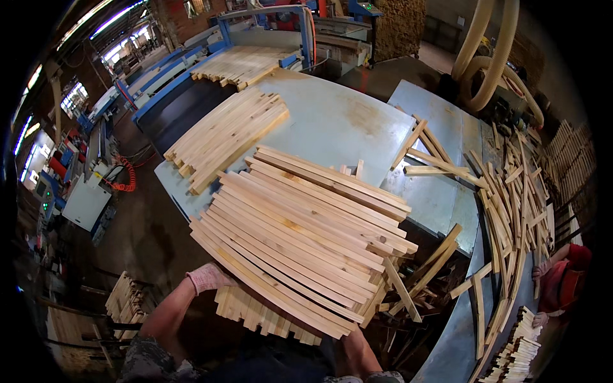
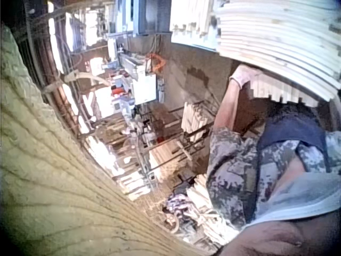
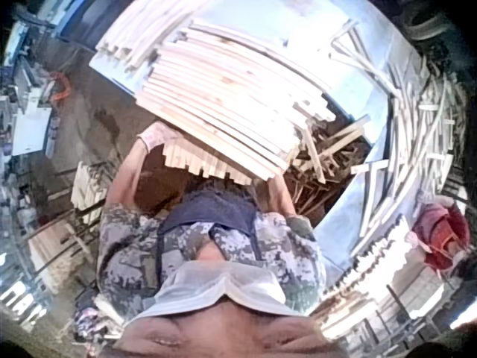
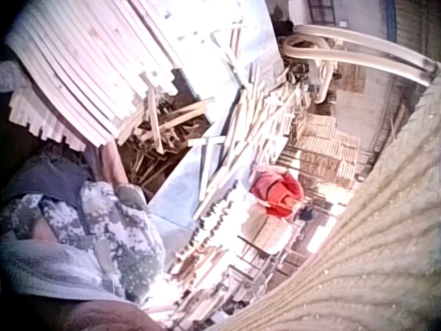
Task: The person picks up groups of wood strips from a table, carries them to a conveyor belt, and places them onto the belt in organized rows.
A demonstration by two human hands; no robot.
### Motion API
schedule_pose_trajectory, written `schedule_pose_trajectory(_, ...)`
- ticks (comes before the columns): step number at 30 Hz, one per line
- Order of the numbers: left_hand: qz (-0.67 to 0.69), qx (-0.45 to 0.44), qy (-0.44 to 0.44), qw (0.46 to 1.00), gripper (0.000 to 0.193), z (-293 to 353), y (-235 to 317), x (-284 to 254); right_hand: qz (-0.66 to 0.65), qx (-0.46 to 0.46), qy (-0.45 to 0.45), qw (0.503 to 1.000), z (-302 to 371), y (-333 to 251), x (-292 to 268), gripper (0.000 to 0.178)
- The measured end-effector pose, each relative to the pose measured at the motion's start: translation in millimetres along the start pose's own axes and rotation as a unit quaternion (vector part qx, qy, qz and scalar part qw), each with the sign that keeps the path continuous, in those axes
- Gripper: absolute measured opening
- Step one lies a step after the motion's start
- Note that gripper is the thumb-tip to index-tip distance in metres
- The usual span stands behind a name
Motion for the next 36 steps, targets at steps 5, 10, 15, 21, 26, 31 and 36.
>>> schedule_pose_trajectory(5,0.105,-0.074,0.133,0.983,0.031,16.6,-20.3,-14.8,-0.009,-0.004,0.001,1.0,-3.9,4.5,1.3,0.054)
schedule_pose_trajectory(10,0.174,-0.338,0.361,0.851,0.051,75.7,8.1,-71.6,-0.005,-0.011,0.0,1.0,-8.1,4.3,4.6,0.054)
schedule_pose_trajectory(15,0.261,-0.384,0.377,0.801,0.051,77.3,16.0,-62.8,0.007,-0.02,-0.016,1.0,-19.3,0.2,22.5,0.054)
schedule_pose_trajectory(21,0.259,-0.36,0.351,0.825,0.048,56.0,-40.7,-87.2,0.021,-0.046,-0.06,0.997,-54.6,-5.8,65.3,0.054)
schedule_pose_trajectory(26,0.254,-0.37,0.361,0.817,0.05,30.6,-82.1,-105.6,0.029,-0.078,-0.105,0.991,-86.4,-17.0,111.0,0.054)
schedule_pose_trajectory(31,0.279,-0.348,0.356,0.821,0.057,20.4,-99.0,-109.2,0.042,-0.113,-0.134,0.984,-103.7,-33.1,153.3,0.054)
schedule_pose_trajectory(36,0.299,-0.348,0.361,0.812,0.062,26.4,-98.9,-104.5,0.046,-0.142,-0.144,0.978,-100.5,-35.6,166.6,0.055)
Point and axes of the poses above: each hand's wrist, its own z-axis away from the middle knuckle, its own x-axis out of the palm, y = z × x, the point moved 10 cm from there along -z, towards the middle knuckle, and after that the axes turned 13 degrees about -z, right-handed, at the moved point
